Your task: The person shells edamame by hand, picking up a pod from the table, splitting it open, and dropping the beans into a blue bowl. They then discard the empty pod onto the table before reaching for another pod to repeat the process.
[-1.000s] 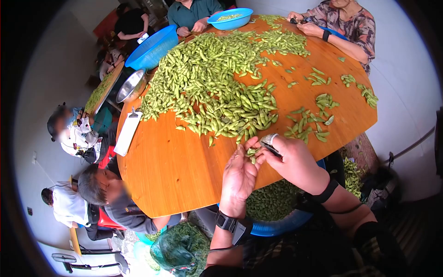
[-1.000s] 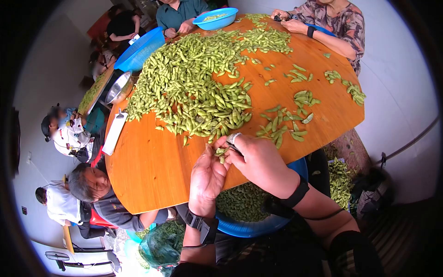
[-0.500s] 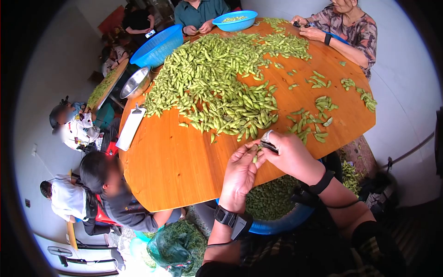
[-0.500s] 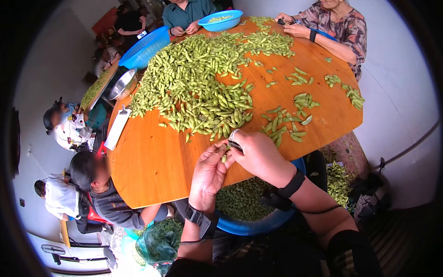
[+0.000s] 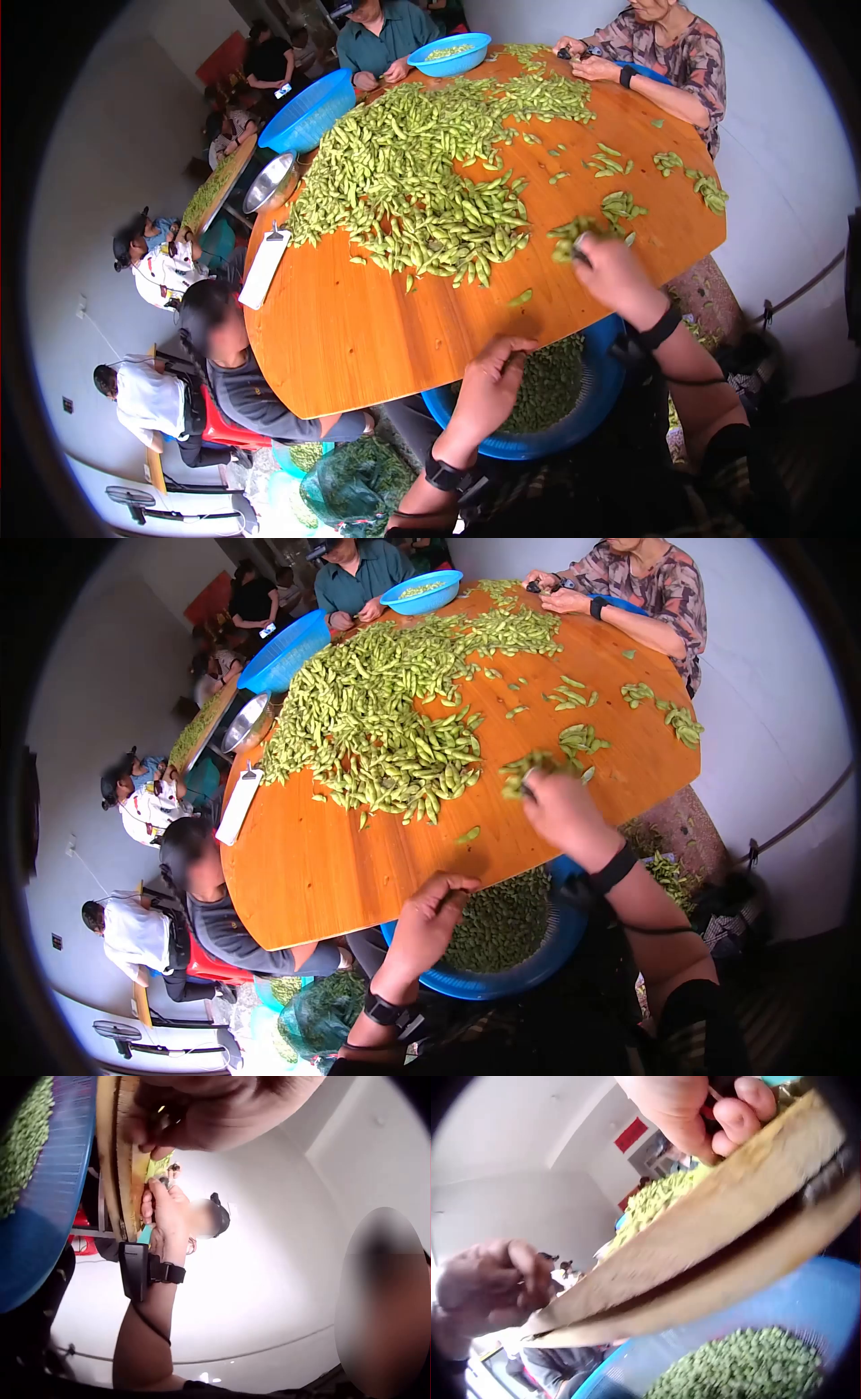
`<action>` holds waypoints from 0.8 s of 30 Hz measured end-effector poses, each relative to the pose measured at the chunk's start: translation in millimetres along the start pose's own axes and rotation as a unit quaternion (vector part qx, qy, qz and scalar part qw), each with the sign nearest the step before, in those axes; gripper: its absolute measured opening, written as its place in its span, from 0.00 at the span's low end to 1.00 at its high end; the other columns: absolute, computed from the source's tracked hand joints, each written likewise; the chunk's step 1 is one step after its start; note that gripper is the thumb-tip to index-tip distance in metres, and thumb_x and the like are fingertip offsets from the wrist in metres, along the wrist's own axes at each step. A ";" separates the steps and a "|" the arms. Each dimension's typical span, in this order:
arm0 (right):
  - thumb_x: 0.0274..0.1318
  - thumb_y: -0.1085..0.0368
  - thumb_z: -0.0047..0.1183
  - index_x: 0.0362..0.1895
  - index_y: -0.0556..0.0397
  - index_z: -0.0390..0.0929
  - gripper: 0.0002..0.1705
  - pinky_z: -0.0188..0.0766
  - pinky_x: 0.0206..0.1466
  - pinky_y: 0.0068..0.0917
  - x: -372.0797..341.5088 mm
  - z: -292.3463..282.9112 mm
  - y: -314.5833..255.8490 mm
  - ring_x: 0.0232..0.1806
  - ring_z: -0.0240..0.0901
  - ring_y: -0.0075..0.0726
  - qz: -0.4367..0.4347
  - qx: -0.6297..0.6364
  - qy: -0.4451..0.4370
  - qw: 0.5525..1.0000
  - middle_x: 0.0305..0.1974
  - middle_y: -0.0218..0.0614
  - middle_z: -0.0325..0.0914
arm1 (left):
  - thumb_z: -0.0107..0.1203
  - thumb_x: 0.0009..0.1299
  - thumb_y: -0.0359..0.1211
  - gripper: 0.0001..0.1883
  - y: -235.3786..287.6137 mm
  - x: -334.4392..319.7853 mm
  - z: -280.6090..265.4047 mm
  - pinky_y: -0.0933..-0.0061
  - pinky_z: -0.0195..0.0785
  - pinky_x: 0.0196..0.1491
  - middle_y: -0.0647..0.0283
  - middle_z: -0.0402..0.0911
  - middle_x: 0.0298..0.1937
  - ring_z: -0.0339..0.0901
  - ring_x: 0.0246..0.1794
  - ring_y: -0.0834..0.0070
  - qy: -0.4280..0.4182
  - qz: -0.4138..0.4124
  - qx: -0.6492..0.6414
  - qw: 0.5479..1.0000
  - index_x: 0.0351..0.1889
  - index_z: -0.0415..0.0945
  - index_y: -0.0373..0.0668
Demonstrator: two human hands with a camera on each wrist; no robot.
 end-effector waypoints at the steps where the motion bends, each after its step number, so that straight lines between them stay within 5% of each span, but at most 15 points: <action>1: 0.54 0.67 0.55 0.31 0.59 0.70 0.09 0.67 0.30 0.46 3.5 -6.6 11.1 0.29 0.73 0.61 0.001 -0.005 0.019 1.000 0.25 0.54 0.73 | 0.49 0.73 0.25 0.09 7.4 -1.1 1.2 0.78 0.70 0.40 0.66 0.79 0.42 0.76 0.38 0.79 -0.002 -0.001 0.002 1.000 0.48 0.77 0.38; 3: 0.54 0.68 0.52 0.34 0.60 0.72 0.08 0.69 0.32 0.48 4.6 -17.2 20.8 0.30 0.74 0.62 0.005 -0.023 0.044 0.999 0.26 0.54 0.74 | 0.52 0.70 0.24 0.09 32.0 2.4 1.1 0.75 0.70 0.38 0.61 0.80 0.41 0.78 0.37 0.74 0.001 0.101 0.134 0.986 0.46 0.78 0.39; 5: 0.54 0.69 0.50 0.37 0.61 0.74 0.09 0.70 0.34 0.50 2.8 -29.5 19.8 0.31 0.74 0.62 0.007 -0.042 0.070 0.997 0.27 0.54 0.75 | 0.56 0.67 0.26 0.08 44.0 22.7 -10.3 0.71 0.72 0.38 0.55 0.81 0.40 0.80 0.36 0.67 0.040 0.107 0.186 0.976 0.43 0.79 0.39; 7: 0.54 0.70 0.48 0.46 0.63 0.74 0.15 0.69 0.34 0.49 -7.0 -33.1 7.2 0.32 0.74 0.63 0.006 0.029 0.054 0.998 0.28 0.55 0.75 | 0.60 0.64 0.30 0.10 32.6 49.8 -33.1 0.65 0.73 0.38 0.52 0.81 0.39 0.81 0.35 0.58 0.173 -0.032 0.333 0.927 0.42 0.79 0.39; 8: 0.53 0.72 0.47 0.52 0.63 0.74 0.20 0.68 0.33 0.47 -11.8 -31.4 2.2 0.31 0.73 0.63 -0.036 0.054 0.076 0.995 0.28 0.55 0.74 | 0.60 0.64 0.30 0.10 25.7 65.2 -33.3 0.65 0.73 0.38 0.52 0.81 0.39 0.81 0.35 0.58 0.171 -0.031 0.335 0.926 0.42 0.79 0.39; 9: 0.54 0.73 0.47 0.51 0.62 0.75 0.18 0.67 0.30 0.45 -16.1 -29.1 -3.5 0.26 0.72 0.62 -0.062 0.126 0.105 0.984 0.25 0.54 0.73 | 0.61 0.63 0.31 0.10 17.4 80.8 -36.5 0.61 0.73 0.38 0.51 0.81 0.39 0.80 0.36 0.55 0.201 -0.028 0.360 0.911 0.40 0.79 0.39; 11: 0.55 0.73 0.47 0.48 0.60 0.75 0.16 0.65 0.26 0.43 -24.0 -23.0 -9.8 0.22 0.70 0.60 0.010 0.172 0.019 0.985 0.21 0.54 0.71 | 0.62 0.62 0.33 0.11 7.8 92.7 -37.5 0.58 0.73 0.39 0.49 0.80 0.38 0.80 0.37 0.52 0.228 -0.023 0.385 0.894 0.39 0.79 0.38; 13: 0.57 0.72 0.47 0.35 0.60 0.72 0.04 0.62 0.24 0.44 -27.7 -19.7 -21.9 0.20 0.69 0.59 0.012 0.207 -0.034 0.978 0.19 0.55 0.69 | 0.62 0.61 0.32 0.11 4.9 96.2 -37.0 0.55 0.73 0.40 0.48 0.80 0.38 0.79 0.36 0.50 0.220 -0.006 0.392 0.893 0.37 0.78 0.37; 16: 0.59 0.71 0.47 0.32 0.61 0.69 0.04 0.64 0.22 0.38 -31.2 0.0 -28.3 0.17 0.69 0.49 0.007 0.257 -0.070 0.964 0.18 0.49 0.70 | 0.61 0.62 0.31 0.09 7.2 88.1 -38.1 0.55 0.73 0.40 0.47 0.80 0.38 0.79 0.36 0.49 0.218 -0.008 0.391 0.894 0.36 0.78 0.36; 18: 0.61 0.71 0.46 0.37 0.60 0.72 0.05 0.65 0.21 0.29 -31.8 16.2 -34.6 0.15 0.69 0.32 0.077 0.374 -0.143 0.913 0.17 0.38 0.70 | 0.60 0.62 0.31 0.09 10.2 80.0 -41.2 0.54 0.73 0.41 0.47 0.80 0.39 0.79 0.36 0.48 0.213 -0.012 0.394 0.894 0.36 0.78 0.36; 21: 0.63 0.71 0.46 0.42 0.60 0.73 0.07 0.65 0.20 0.23 -27.5 28.9 -46.9 0.16 0.66 0.19 0.072 0.413 -0.154 0.894 0.18 0.29 0.69 | 0.59 0.63 0.29 0.07 8.2 67.5 -41.0 0.54 0.73 0.41 0.47 0.80 0.38 0.79 0.37 0.48 0.183 0.014 0.371 0.910 0.35 0.78 0.35; 24: 0.63 0.71 0.45 0.46 0.60 0.73 0.10 0.64 0.19 0.22 -23.3 44.4 -53.2 0.16 0.65 0.19 0.080 0.426 -0.176 0.884 0.18 0.28 0.69 | 0.58 0.64 0.26 0.06 6.0 61.6 -40.1 0.56 0.73 0.42 0.47 0.80 0.38 0.79 0.38 0.48 0.195 0.041 0.356 0.913 0.38 0.77 0.35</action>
Point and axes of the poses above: each hand's wrist, its own x-axis towards the middle knuckle, its own z-axis out of the palm, y = z × x, the point moved 6 cm from there along x, towards the middle knuckle
